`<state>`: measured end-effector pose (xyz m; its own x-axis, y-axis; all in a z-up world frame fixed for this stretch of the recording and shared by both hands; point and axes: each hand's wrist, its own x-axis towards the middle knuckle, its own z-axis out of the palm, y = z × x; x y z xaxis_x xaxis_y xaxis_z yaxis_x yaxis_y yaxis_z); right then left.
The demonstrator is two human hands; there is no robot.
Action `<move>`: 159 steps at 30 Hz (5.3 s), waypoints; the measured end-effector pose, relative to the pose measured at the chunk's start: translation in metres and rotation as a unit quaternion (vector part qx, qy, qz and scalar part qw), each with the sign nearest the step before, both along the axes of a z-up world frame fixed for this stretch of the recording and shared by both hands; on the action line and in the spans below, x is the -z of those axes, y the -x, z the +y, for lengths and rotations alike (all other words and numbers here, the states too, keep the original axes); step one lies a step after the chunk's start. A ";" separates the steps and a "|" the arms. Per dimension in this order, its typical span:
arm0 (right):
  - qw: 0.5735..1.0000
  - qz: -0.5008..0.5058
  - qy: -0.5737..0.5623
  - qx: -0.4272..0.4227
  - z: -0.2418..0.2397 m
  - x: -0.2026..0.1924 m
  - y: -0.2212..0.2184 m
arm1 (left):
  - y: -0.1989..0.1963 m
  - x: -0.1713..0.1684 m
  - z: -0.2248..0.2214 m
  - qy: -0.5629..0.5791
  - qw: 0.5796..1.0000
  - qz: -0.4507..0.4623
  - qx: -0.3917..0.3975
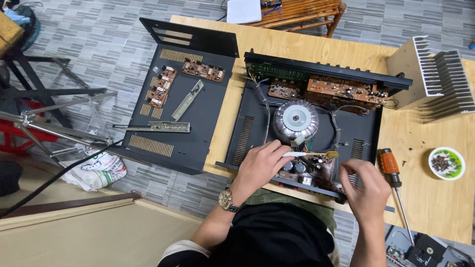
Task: Cleaning internal components and managing wires inside an open electronic amplifier.
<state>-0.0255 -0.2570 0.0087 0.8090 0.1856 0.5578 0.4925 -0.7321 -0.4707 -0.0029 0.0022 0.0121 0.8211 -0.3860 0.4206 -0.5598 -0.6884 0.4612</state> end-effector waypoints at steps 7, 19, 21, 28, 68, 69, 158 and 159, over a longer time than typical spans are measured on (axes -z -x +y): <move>0.998 -0.005 -0.037 0.052 0.003 0.012 0.000 | -0.003 0.010 0.002 0.006 1.000 0.002 0.011; 0.994 0.011 -0.079 0.080 0.009 0.007 -0.001 | -0.005 0.002 0.000 -0.019 0.998 0.058 0.014; 0.993 0.022 -0.090 0.079 0.012 0.007 -0.002 | -0.004 -0.004 0.000 -0.012 0.997 0.080 0.001; 0.993 0.034 -0.101 0.050 0.009 0.002 -0.001 | -0.003 -0.009 -0.002 -0.005 0.996 0.094 -0.004; 0.996 0.012 -0.071 0.058 0.008 -0.007 -0.003 | -0.004 0.005 -0.001 -0.007 0.999 0.032 -0.011; 0.995 0.014 -0.078 0.057 0.008 -0.006 -0.003 | -0.004 0.007 -0.001 -0.007 0.999 0.029 -0.014; 0.993 0.018 -0.116 0.029 0.012 -0.016 -0.003 | -0.003 0.003 -0.001 0.004 1.000 0.026 -0.004; 0.992 0.025 -0.122 0.031 0.013 -0.018 -0.003 | -0.004 0.003 0.000 0.012 0.999 0.033 0.000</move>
